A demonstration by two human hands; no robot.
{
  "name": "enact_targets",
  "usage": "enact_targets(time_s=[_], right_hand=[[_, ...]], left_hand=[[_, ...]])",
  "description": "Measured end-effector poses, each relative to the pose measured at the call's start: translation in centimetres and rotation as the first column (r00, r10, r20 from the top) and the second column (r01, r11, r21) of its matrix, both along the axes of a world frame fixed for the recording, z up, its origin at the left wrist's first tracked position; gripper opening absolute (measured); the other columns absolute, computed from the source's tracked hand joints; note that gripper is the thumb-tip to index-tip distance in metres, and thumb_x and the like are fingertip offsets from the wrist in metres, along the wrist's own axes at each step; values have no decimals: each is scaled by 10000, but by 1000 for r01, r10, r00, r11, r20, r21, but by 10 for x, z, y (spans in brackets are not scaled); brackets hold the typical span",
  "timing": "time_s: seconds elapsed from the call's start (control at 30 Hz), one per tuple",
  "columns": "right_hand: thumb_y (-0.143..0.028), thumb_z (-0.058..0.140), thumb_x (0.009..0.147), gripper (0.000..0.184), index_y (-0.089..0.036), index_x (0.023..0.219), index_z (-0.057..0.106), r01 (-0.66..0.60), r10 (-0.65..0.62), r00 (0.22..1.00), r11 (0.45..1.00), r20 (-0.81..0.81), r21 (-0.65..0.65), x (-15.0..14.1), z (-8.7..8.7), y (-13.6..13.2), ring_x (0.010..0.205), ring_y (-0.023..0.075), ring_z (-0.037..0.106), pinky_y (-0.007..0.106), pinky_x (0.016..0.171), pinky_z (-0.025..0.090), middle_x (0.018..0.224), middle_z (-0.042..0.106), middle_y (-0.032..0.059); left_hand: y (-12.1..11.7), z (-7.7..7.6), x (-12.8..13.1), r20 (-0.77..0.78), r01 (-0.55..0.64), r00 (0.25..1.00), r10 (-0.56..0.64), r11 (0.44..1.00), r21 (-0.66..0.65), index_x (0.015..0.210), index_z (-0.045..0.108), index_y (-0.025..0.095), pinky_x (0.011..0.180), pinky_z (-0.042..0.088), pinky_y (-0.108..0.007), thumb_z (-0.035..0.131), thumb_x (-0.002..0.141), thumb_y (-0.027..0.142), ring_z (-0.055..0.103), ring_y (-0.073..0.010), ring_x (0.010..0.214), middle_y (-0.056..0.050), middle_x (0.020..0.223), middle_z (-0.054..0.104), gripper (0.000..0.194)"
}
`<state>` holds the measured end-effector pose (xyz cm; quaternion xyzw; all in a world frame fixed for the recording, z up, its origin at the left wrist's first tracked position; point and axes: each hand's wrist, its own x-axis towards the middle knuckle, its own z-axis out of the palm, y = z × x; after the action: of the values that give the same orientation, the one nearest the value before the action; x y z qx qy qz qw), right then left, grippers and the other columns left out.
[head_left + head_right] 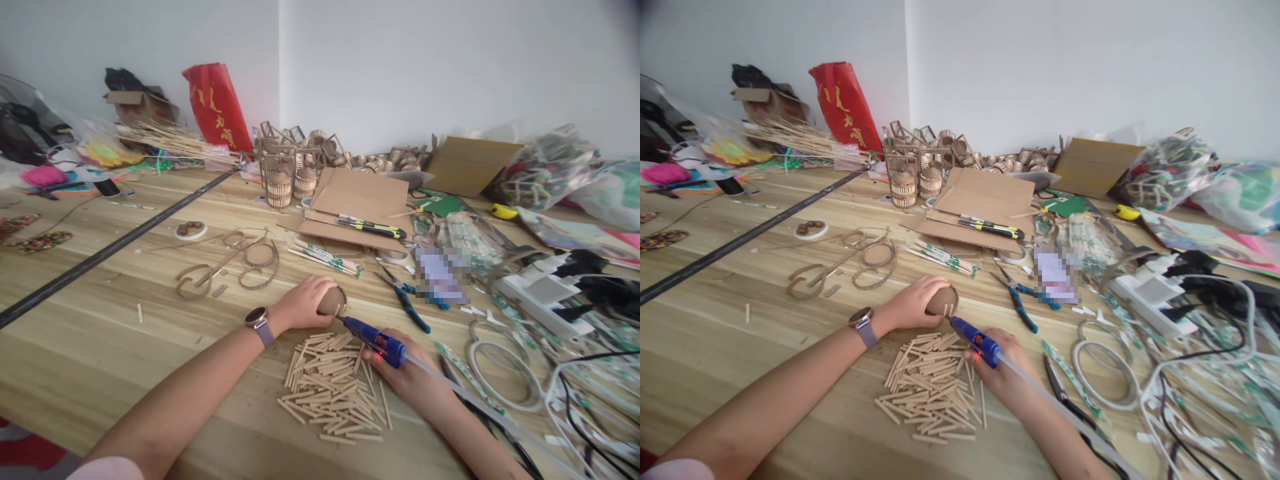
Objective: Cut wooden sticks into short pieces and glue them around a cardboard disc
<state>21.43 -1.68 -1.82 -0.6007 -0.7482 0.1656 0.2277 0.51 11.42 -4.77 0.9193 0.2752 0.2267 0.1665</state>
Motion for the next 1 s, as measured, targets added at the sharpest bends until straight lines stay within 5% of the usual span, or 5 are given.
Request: enact_targets(time_s=[1.0], right_hand=[[-438, 492, 860, 283, -226, 697, 583, 6, -6, 1000, 1000, 14, 21, 0, -2, -1, 653, 200, 608, 288, 592, 436, 677, 648, 35]], left_hand=[[-1, 2, 0, 14, 0, 1000, 0, 1000, -27, 1258, 444, 177, 1092, 349, -450, 664, 688, 271, 443, -295, 1259, -140, 1317, 512, 618]])
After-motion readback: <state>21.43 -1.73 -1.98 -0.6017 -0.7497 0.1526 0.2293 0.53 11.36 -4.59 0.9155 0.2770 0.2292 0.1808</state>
